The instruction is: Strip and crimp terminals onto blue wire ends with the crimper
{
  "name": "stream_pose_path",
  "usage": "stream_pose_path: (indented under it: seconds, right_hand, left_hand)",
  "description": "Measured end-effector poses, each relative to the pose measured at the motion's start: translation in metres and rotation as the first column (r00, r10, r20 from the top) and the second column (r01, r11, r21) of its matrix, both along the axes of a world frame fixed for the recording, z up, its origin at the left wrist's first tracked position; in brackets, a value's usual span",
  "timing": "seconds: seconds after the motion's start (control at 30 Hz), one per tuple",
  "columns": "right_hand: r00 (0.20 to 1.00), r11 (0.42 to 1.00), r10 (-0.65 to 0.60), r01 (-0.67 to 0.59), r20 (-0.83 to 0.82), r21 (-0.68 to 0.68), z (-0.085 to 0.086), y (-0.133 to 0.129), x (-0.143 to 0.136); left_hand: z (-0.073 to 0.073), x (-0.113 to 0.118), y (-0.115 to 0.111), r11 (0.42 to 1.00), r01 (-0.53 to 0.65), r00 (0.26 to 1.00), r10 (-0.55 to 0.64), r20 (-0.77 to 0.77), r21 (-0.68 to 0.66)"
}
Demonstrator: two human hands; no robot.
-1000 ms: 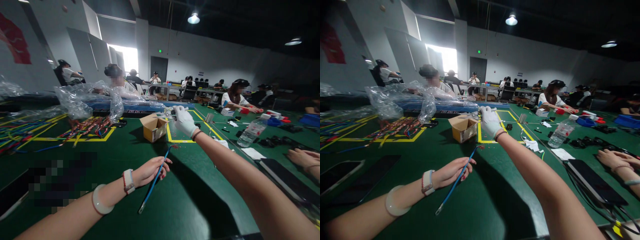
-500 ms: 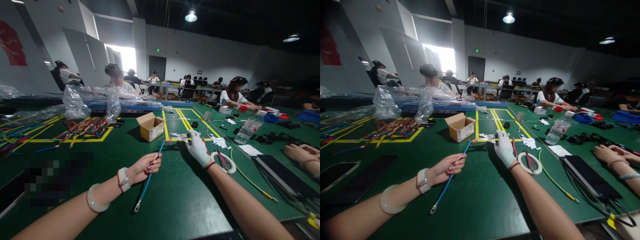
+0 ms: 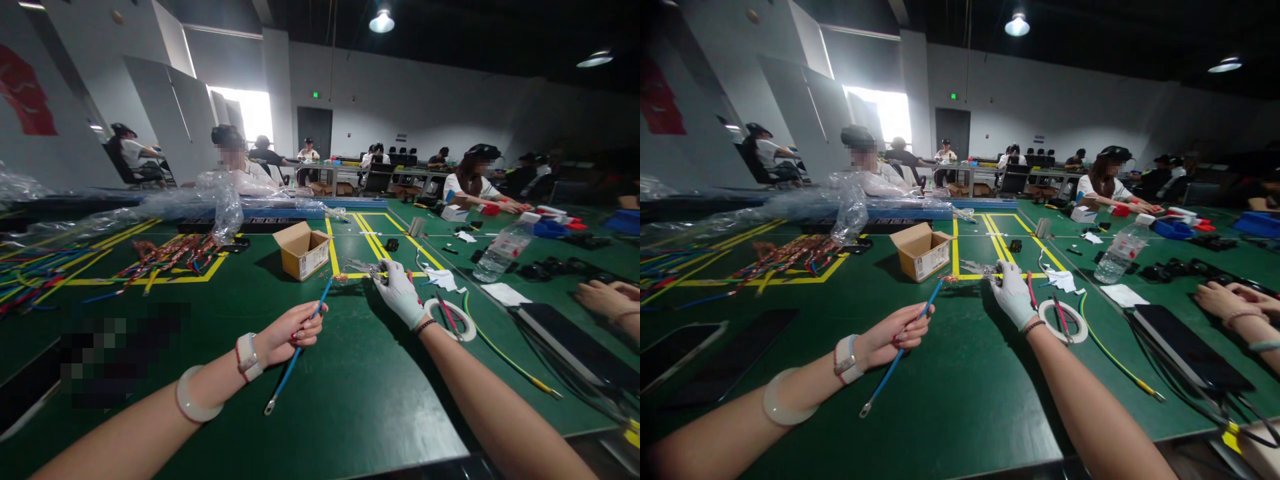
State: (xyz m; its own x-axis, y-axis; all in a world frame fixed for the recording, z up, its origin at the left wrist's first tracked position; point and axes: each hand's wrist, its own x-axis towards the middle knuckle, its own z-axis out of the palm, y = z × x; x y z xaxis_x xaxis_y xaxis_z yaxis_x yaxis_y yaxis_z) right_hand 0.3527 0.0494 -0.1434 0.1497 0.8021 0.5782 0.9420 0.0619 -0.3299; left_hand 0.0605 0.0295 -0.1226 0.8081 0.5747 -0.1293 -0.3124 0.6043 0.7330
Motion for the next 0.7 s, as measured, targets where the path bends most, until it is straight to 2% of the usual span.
stream_pose_path:
  seconds: [0.13,0.37,0.53,0.7]
  right_hand:
    - [0.999,0.998,-0.002,-0.001,-0.049,-0.063,-0.001,0.0,0.005]
    - [0.985,0.999,-0.023,0.03,0.173,-0.039,0.014,-0.002,0.0]
    - [0.928,0.997,-0.051,0.07,0.369,-0.038,0.03,-0.007,-0.005]
    - [0.899,0.998,-0.049,0.065,0.436,-0.023,0.033,-0.011,-0.015]
  left_hand:
    - [-0.002,0.003,-0.001,0.999,0.012,0.998,-0.009,-0.058,0.048]
    - [-0.004,0.005,0.002,0.996,-0.063,0.989,0.07,-0.13,0.062]
    - [-0.004,0.005,0.0,0.99,-0.109,0.969,0.126,-0.212,0.094]
    - [-0.003,0.007,-0.004,0.983,-0.117,0.948,0.153,-0.279,0.143]
